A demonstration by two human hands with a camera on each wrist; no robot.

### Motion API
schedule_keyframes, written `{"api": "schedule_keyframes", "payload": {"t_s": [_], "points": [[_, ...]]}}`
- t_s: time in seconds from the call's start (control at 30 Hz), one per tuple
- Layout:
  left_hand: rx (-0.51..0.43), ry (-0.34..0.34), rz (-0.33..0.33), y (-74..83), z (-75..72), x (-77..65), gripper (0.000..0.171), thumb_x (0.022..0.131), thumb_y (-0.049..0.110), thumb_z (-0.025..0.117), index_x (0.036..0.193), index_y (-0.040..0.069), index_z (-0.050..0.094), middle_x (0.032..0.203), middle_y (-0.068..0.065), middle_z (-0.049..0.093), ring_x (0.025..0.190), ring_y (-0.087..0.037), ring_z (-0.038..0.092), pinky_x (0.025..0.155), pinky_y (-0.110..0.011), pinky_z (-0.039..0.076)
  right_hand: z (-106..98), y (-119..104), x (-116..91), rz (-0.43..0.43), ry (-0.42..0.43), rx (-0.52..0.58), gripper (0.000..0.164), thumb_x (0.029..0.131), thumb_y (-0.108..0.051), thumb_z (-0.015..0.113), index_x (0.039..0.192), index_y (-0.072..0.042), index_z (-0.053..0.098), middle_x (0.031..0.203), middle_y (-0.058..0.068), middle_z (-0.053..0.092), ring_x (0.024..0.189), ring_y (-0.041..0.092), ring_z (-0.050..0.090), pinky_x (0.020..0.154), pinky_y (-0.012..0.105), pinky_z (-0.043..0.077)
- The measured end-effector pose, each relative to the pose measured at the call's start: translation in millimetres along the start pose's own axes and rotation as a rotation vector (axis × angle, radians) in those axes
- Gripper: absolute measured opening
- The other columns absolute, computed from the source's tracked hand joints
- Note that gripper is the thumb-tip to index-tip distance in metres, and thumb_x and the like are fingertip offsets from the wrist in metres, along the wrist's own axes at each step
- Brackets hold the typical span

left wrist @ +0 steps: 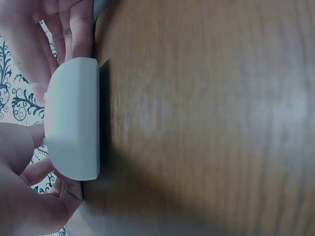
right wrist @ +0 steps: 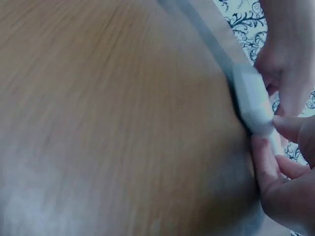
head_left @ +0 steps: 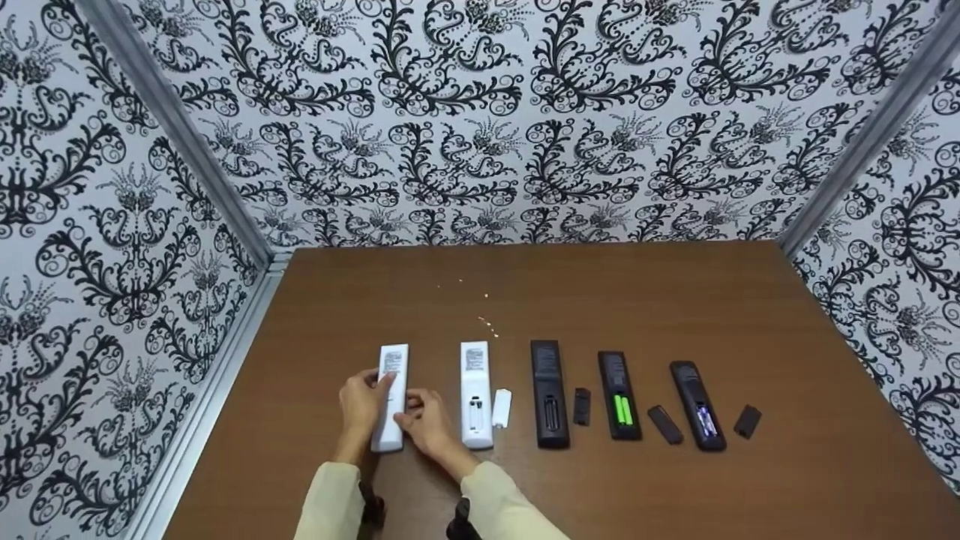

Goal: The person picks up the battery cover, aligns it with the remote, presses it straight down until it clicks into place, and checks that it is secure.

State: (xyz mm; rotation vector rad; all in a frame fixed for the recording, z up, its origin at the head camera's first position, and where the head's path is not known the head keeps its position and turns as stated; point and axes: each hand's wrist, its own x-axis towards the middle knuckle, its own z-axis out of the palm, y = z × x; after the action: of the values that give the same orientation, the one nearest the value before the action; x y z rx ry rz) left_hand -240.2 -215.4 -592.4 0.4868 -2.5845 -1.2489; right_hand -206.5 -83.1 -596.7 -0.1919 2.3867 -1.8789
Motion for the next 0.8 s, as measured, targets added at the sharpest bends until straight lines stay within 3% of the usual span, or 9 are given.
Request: {"api": "schedule_keyframes", "payload": {"t_s": [0.17,0.33,0.53,0.8], "points": [[0.015,0.045,0.008,1.6,1.5,-1.0,0.028,0.089,0.018,0.075,0.104,-0.006,0.074,0.088,-0.021,0.073,0.082,-0.034,0.067,0.073,-0.044,0.050,-5,-7,-4,0.032,-0.047,0.004,0.035,0.084,0.005,0.068,0.118,0.008,0.063,0.100,0.013,0.062,0.083,0.014,0.063,0.074,0.020,0.052],[0.044,0.088,0.007,6.1,3.6,-3.5,0.026,0.088,0.014,0.071,0.104,-0.006,0.073,0.090,-0.022,0.073,0.085,-0.039,0.067,0.076,-0.051,0.050,-17,-5,-8,-0.022,-0.036,0.012,0.033,0.083,0.005,0.067,0.116,0.008,0.065,0.106,0.020,0.066,0.089,0.024,0.068,0.076,0.022,0.055],[0.023,0.133,0.041,15.5,5.8,-8.1,0.023,0.087,0.006,0.064,0.105,-0.005,0.073,0.091,-0.023,0.072,0.086,-0.040,0.068,0.079,-0.053,0.050,-35,-3,-11,-0.084,-0.008,-0.013,0.028,0.087,0.003,0.065,0.115,0.004,0.069,0.106,0.016,0.071,0.096,0.027,0.069,0.082,0.024,0.055],[-0.029,0.085,0.076,31.1,14.2,-20.0,0.020,0.087,0.005,0.067,0.104,0.000,0.074,0.095,-0.020,0.073,0.092,-0.038,0.068,0.085,-0.051,0.050,-62,-14,-21,-0.205,0.007,-0.067,0.025,0.089,0.004,0.063,0.111,0.001,0.072,0.103,0.015,0.071,0.093,0.022,0.068,0.084,0.026,0.057]]}}
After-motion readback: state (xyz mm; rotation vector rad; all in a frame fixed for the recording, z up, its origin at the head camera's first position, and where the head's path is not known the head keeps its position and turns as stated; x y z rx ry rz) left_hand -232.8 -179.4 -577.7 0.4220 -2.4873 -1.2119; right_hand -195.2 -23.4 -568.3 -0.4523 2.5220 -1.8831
